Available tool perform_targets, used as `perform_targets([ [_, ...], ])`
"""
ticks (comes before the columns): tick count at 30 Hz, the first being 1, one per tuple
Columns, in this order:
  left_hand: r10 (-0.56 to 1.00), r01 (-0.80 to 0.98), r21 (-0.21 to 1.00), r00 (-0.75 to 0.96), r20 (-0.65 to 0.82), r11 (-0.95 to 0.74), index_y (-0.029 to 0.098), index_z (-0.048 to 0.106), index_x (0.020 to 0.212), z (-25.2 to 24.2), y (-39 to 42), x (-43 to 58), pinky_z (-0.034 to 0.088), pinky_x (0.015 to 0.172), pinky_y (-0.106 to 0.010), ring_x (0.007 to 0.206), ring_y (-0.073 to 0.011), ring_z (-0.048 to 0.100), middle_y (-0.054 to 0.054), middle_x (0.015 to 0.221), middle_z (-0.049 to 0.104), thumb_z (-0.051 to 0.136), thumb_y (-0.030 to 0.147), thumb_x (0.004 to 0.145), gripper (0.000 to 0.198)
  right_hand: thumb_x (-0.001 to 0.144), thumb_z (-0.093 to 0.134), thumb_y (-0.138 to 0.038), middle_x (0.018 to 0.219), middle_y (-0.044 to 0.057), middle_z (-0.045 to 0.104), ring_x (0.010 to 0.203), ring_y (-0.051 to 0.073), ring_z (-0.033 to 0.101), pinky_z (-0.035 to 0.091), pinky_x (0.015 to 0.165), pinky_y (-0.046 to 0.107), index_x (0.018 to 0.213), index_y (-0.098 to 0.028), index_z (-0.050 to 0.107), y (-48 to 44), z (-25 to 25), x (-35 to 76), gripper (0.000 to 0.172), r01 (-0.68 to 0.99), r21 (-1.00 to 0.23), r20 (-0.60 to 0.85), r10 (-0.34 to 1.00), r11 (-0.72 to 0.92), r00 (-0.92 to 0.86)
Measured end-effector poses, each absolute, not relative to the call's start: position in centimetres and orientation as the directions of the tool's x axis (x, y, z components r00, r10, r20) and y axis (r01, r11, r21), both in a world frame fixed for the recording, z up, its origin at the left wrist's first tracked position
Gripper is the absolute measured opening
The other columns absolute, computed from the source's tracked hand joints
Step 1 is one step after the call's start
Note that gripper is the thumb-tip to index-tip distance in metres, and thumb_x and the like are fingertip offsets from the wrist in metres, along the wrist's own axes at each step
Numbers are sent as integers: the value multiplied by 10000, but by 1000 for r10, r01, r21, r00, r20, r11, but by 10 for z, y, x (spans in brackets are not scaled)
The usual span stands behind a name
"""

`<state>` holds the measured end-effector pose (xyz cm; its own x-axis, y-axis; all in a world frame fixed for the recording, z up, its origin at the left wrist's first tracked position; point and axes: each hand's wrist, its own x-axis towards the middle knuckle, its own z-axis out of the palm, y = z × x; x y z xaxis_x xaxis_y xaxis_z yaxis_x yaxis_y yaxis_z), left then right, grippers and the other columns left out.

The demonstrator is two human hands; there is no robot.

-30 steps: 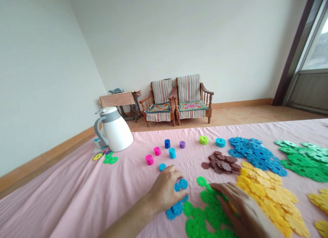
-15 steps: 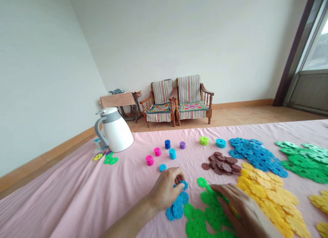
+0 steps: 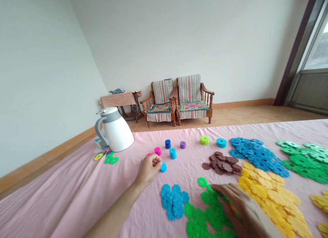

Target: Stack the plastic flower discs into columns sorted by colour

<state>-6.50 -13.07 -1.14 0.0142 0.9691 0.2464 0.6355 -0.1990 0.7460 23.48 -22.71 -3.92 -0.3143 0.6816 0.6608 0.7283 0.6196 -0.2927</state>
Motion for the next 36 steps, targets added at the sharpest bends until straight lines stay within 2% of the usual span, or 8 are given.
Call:
perform_targets([
  [7, 964, 712, 680, -16, 266, -176, 173, 649, 737, -12, -135, -65, 496, 609, -236, 626, -151, 649, -5, 691, 694, 570, 218, 730, 91, 960, 400, -308, 942, 37, 737, 822, 192, 706, 572, 682, 279, 1112, -265, 609, -228, -37, 236, 262, 717, -325, 648, 697, 617, -306],
  [16, 908, 746, 609, -15, 419, -269, 183, 666, 864, 9, -139, -73, 494, 663, -245, 666, -143, 637, -12, 819, 717, 509, 200, 800, 171, 943, 433, -313, 956, 38, 742, 836, 203, 712, 579, 694, 290, 1111, -273, 626, -230, -37, 236, 259, 711, -363, 635, 718, 603, -285],
  [21, 936, 767, 578, 84, 343, -281, 181, 668, 847, -1, -161, -83, 476, 638, -236, 679, -147, 624, -19, 795, 689, 496, 148, 790, 184, 930, 470, -280, 977, 39, 732, 872, 193, 711, 583, 733, 282, 1124, -260, 607, -225, -43, 238, 239, 706, -327, 668, 682, 628, -297],
  [25, 942, 803, 521, 140, 305, -288, 183, 674, 886, -15, -181, -83, 475, 674, -243, 717, -151, 610, -37, 840, 653, 461, 66, 770, 270, 915, 498, -249, 1015, 37, 726, 916, 187, 703, 578, 773, 278, 1113, -261, 620, -225, -41, 232, 233, 682, -325, 655, 676, 655, -337],
  [32, 920, 821, 461, 182, 348, -337, 192, 668, 954, -26, -185, -79, 486, 805, -299, 946, -206, 602, -69, 962, 618, 447, 58, 798, 303, 918, 431, -187, 951, 77, 727, 852, 203, 705, 580, 692, 306, 1065, -218, 642, -225, -21, 197, 259, 675, -266, 631, 654, 688, -417],
  [36, 896, 831, 433, 161, 415, -349, 183, 634, 875, -27, -182, -85, 487, 803, -310, 934, -209, 599, -62, 903, 606, 430, 24, 780, 276, 883, 437, -145, 923, 88, 712, 832, 213, 693, 572, 711, 351, 1048, -195, 646, -221, -11, 173, 271, 652, -297, 564, 679, 698, -470],
])
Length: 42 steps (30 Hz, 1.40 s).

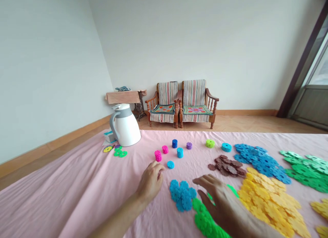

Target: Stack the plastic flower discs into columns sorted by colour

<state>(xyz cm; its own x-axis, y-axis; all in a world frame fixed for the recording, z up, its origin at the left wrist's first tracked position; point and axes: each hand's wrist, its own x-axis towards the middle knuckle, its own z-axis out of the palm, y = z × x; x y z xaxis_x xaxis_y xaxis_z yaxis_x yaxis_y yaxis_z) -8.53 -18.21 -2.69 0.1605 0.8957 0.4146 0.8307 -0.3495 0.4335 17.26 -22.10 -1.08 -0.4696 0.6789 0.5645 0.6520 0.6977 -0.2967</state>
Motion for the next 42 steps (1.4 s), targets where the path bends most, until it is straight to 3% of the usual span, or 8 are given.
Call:
perform_targets([
  [6, 871, 851, 441, 36, 491, -284, 171, 634, 991, -4, -156, -115, 492, 859, -354, 932, -214, 611, -77, 992, 644, 547, 98, 797, 225, 893, 407, -140, 966, 120, 702, 865, 231, 684, 566, 745, 403, 1083, -164, 634, -217, -12, 153, 297, 630, -328, 507, 694, 704, -511],
  [10, 913, 864, 423, 95, 397, -273, 174, 636, 1138, 4, -132, -129, 428, 991, -383, 1096, -259, 590, -106, 1150, 666, 683, 179, 743, 398, 915, 417, -182, 981, 102, 705, 897, 223, 677, 555, 779, 395, 1101, -187, 618, -216, -25, 154, 273, 625, -358, 515, 705, 694, -487],
  [15, 962, 837, 492, 132, 240, -238, 156, 580, 1252, -4, -111, -127, 468, 940, -325, 1092, -248, 621, -114, 1205, 659, 724, 275, 714, 569, 937, 425, -223, 1006, 76, 708, 927, 208, 672, 538, 814, 373, 1099, -219, 612, -214, -31, 163, 247, 614, -437, 486, 747, 657, -454],
  [20, 962, 855, 457, 160, 222, -248, 179, 608, 1215, -5, -103, -120, 475, 906, -302, 1082, -248, 624, -90, 1183, 674, 723, 281, 706, 531, 935, 436, -238, 996, 76, 712, 936, 207, 669, 533, 812, 358, 1078, -215, 615, -214, -34, 170, 230, 617, -480, 499, 773, 623, -392],
  [27, 964, 895, 386, 144, 224, -224, 165, 614, 1199, -2, -103, -116, 480, 872, -281, 1023, -228, 642, -91, 1162, 682, 699, 208, 714, 494, 932, 431, -225, 964, 76, 716, 887, 205, 680, 539, 770, 347, 1058, -211, 611, -214, -37, 173, 219, 619, -448, 553, 744, 645, -376],
  [35, 967, 897, 397, 107, 233, -195, 159, 614, 1179, -1, -105, -112, 497, 802, -279, 929, -216, 666, -78, 1023, 719, 669, 173, 735, 448, 947, 397, -223, 974, 75, 702, 899, 197, 669, 526, 782, 343, 1058, -214, 603, -213, -38, 176, 234, 627, -478, 495, 778, 616, -387],
  [39, 935, 881, 416, 74, 346, -223, 162, 599, 1161, 6, -117, -109, 475, 870, -299, 995, -217, 639, -90, 1089, 687, 676, 178, 736, 433, 936, 396, -216, 974, 81, 701, 897, 208, 668, 519, 784, 353, 1051, -211, 620, -215, -32, 177, 252, 642, -500, 448, 808, 582, -383],
  [42, 911, 839, 451, 117, 395, -303, 186, 621, 1052, 7, -142, -106, 476, 829, -283, 915, -182, 638, -57, 1022, 680, 595, 181, 796, 258, 920, 407, -194, 962, 84, 694, 883, 212, 661, 512, 782, 362, 1021, -204, 635, -217, -24, 177, 250, 660, -515, 390, 835, 547, -388],
])
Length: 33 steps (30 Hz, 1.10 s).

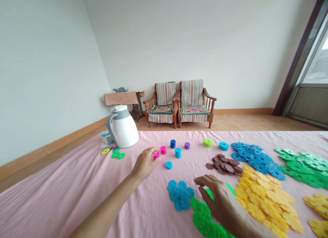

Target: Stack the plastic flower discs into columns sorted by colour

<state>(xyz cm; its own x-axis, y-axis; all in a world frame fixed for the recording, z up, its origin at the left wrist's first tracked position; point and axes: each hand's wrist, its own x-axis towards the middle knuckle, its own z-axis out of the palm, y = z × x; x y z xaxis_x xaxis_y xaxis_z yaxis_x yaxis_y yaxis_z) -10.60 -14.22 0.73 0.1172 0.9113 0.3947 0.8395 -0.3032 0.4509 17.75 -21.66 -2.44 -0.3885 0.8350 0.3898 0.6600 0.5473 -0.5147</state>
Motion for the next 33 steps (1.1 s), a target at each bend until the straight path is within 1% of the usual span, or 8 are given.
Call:
perform_targets([
  [3, 920, 816, 453, 231, 317, -360, 189, 626, 811, 2, -178, -105, 468, 750, -272, 809, -172, 618, -26, 850, 652, 562, 180, 796, 66, 895, 435, -162, 919, 80, 682, 845, 213, 647, 502, 765, 369, 961, -197, 648, -217, -20, 177, 226, 682, -503, 334, 847, 531, -413],
  [5, 930, 815, 459, 255, 265, -355, 189, 591, 719, -3, -200, -106, 458, 718, -270, 769, -169, 600, -15, 785, 620, 542, 158, 787, 89, 880, 453, -142, 905, 76, 671, 844, 213, 636, 493, 761, 367, 946, -195, 650, -217, -20, 176, 214, 685, -497, 313, 846, 533, -431],
  [12, 943, 779, 537, 216, 255, -324, 189, 568, 747, -18, -223, -117, 463, 730, -282, 791, -176, 576, -36, 825, 593, 489, 157, 812, 108, 827, 546, -136, 1001, 67, 631, 967, 214, 575, 442, 861, 368, 1064, -212, 617, -227, -11, 162, 258, 624, -504, 290, 797, 597, -529],
  [16, 941, 755, 566, 225, 251, -331, 192, 563, 727, -18, -218, -119, 464, 704, -267, 762, -167, 571, -33, 812, 588, 486, 162, 812, 118, 790, 621, -174, 997, 44, 619, 958, 230, 559, 422, 866, 388, 981, -241, 626, -234, 1, 151, 203, 659, -451, 223, 791, 602, -570],
  [21, 936, 735, 582, 238, 258, -348, 190, 562, 714, -18, -216, -121, 453, 675, -251, 729, -154, 561, -22, 789, 577, 497, 158, 800, 112, 831, 581, -171, 978, 54, 618, 934, 240, 565, 410, 845, 399, 943, -239, 643, -238, -4, 144, 145, 703, -384, 192, 797, 598, -573],
  [23, 936, 731, 587, 238, 257, -347, 188, 564, 715, -20, -216, -122, 449, 673, -248, 730, -152, 558, -20, 787, 574, 500, 156, 798, 109, 827, 568, -151, 951, 51, 623, 905, 233, 566, 411, 816, 387, 939, -234, 648, -240, -7, 143, 161, 696, -414, 202, 805, 587, -558],
  [28, 939, 719, 605, 232, 253, -341, 188, 566, 719, -23, -214, -124, 448, 679, -246, 734, -149, 558, -17, 791, 571, 506, 161, 800, 104, 762, 561, -75, 728, -15, 632, 695, 147, 570, 408, 649, 274, 743, -210, 638, -225, -1, 141, 157, 593, -692, 162, 888, 413, -429],
  [33, 938, 703, 622, 238, 251, -345, 186, 566, 721, -23, -214, -124, 451, 684, -246, 743, -150, 563, -21, 800, 573, 506, 161, 802, 104, 797, 611, -103, 628, -42, 620, 607, 106, 585, 440, 585, 230, 737, -172, 642, -173, 2, 126, 97, 580, -777, 72, 949, 246, -306],
])
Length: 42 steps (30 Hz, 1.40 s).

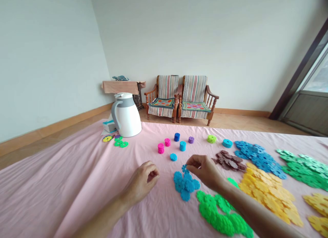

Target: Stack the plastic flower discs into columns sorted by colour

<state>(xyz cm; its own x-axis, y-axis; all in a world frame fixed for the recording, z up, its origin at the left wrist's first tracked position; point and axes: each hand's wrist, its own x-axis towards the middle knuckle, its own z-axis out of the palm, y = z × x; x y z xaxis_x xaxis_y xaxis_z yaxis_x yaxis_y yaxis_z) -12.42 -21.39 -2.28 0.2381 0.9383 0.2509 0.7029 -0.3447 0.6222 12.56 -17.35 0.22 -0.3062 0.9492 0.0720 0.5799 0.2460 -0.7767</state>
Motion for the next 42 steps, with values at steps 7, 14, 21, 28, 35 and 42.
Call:
perform_targets([
  [7, 940, 698, 630, 240, 241, -340, 188, 593, 737, -21, -215, -126, 452, 696, -235, 758, -148, 573, -18, 814, 590, 524, 142, 785, 96, 921, 591, -313, 791, -21, 642, 621, 94, 613, 524, 579, 254, 901, -140, 620, -122, -12, 89, 176, 583, -810, -192, 969, -65, -159],
  [14, 943, 692, 641, 243, 227, -332, 187, 607, 745, -20, -215, -127, 465, 689, -231, 764, -149, 580, -27, 827, 590, 528, 140, 777, 97, 935, 569, -332, 845, -4, 645, 631, 92, 614, 524, 551, 238, 979, -140, 613, -116, 3, 72, 202, 512, -820, -374, 917, -256, -141],
  [21, 944, 691, 643, 240, 226, -330, 184, 617, 749, -20, -216, -127, 460, 702, -235, 772, -150, 581, -26, 831, 597, 535, 118, 758, 106, 935, 565, -349, 881, 6, 650, 658, 102, 623, 532, 575, 254, 1010, -144, 610, -115, 3, 70, 223, 500, -804, -442, 886, -323, -138],
  [28, 944, 698, 636, 243, 224, -330, 185, 614, 751, -18, -217, -126, 460, 704, -233, 770, -148, 578, -26, 830, 595, 532, 123, 767, 104, 945, 542, -362, 723, -27, 641, 518, 73, 589, 476, 458, 201, 878, -137, 608, -129, 4, 95, 244, 545, -814, -341, 925, -203, -164],
  [35, 937, 702, 621, 262, 229, -348, 194, 625, 828, -15, -220, -124, 459, 746, -248, 815, -158, 566, -26, 878, 601, 552, 112, 750, 134, 852, 521, -353, 535, -37, 572, 447, 107, 522, 343, 439, 220, 646, -209, 520, -206, -21, 163, 251, 610, -775, 39, 977, 162, -211],
  [42, 881, 647, 630, 454, 134, -429, 244, 646, 1053, 6, -228, -91, 455, 780, -237, 801, -132, 567, -11, 995, 603, 627, 110, 759, 324, 924, 404, -466, 509, -61, 448, 445, 121, 444, 287, 480, 248, 709, -240, 519, -247, -40, 200, 333, 739, -596, 353, 929, 315, -111],
])
